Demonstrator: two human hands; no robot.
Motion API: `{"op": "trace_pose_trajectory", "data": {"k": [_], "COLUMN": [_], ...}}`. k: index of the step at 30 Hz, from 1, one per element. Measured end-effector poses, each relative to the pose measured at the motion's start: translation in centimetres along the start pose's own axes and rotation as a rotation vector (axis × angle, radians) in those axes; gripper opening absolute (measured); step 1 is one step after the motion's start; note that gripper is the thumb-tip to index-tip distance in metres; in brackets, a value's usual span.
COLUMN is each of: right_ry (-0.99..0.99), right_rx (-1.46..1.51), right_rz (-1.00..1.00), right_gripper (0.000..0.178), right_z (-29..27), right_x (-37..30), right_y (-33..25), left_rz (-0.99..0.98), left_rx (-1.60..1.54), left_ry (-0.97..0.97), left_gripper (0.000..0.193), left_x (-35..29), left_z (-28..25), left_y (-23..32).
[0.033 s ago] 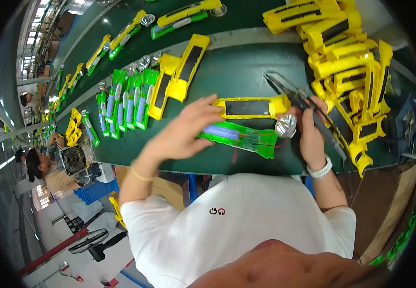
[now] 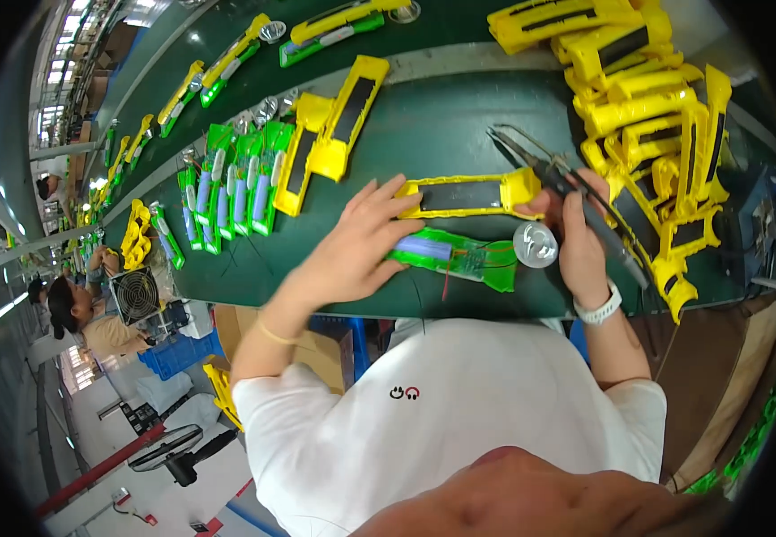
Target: Soldering electronic components onto circuit boards for flashlight assembly on a production line.
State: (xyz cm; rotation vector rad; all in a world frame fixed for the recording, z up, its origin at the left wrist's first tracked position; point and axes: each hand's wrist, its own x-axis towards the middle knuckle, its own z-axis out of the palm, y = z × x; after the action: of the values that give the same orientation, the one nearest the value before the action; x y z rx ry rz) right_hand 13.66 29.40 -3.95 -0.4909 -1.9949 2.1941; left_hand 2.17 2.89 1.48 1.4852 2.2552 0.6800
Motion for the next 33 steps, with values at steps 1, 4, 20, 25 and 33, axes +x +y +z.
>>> {"op": "trace_pose_trajectory", "data": {"k": [1,4,20,25,33], "right_ry": [-0.011,0.076,0.147,0.069,0.024], "right_rx": [0.012,-0.010,0.277,0.197,-0.005], "right_rz": [-0.029,-0.156,-0.277,-0.247,-0.341], "right_gripper": [0.032,0.028,0.027,0.026,0.025], "right_z": [0.2,0.5,-0.3,-0.2,-0.6], "right_x": [-0.1,-0.4,-5.6,-5.4,-5.1], "right_y": [-0.2,-0.3,0.4,0.4,1.5], "left_rz": [-0.018,-0.055,0.147,-0.018,-0.125], "left_rx": [0.049,0.176,-0.087,-0.007,0.003], "left_ry": [0.081,0.305,0.564,0.538,0.462], "left_gripper": [0.055,0.056,0.016,0.016,0.014], "left_x": [-0.4,-1.5,2.2,2.0,2.6], "left_z": [1.4,4.4,6.5,6.0,5.3], "left_y": [0.4,-0.4,2.0,2.9,3.5]}}
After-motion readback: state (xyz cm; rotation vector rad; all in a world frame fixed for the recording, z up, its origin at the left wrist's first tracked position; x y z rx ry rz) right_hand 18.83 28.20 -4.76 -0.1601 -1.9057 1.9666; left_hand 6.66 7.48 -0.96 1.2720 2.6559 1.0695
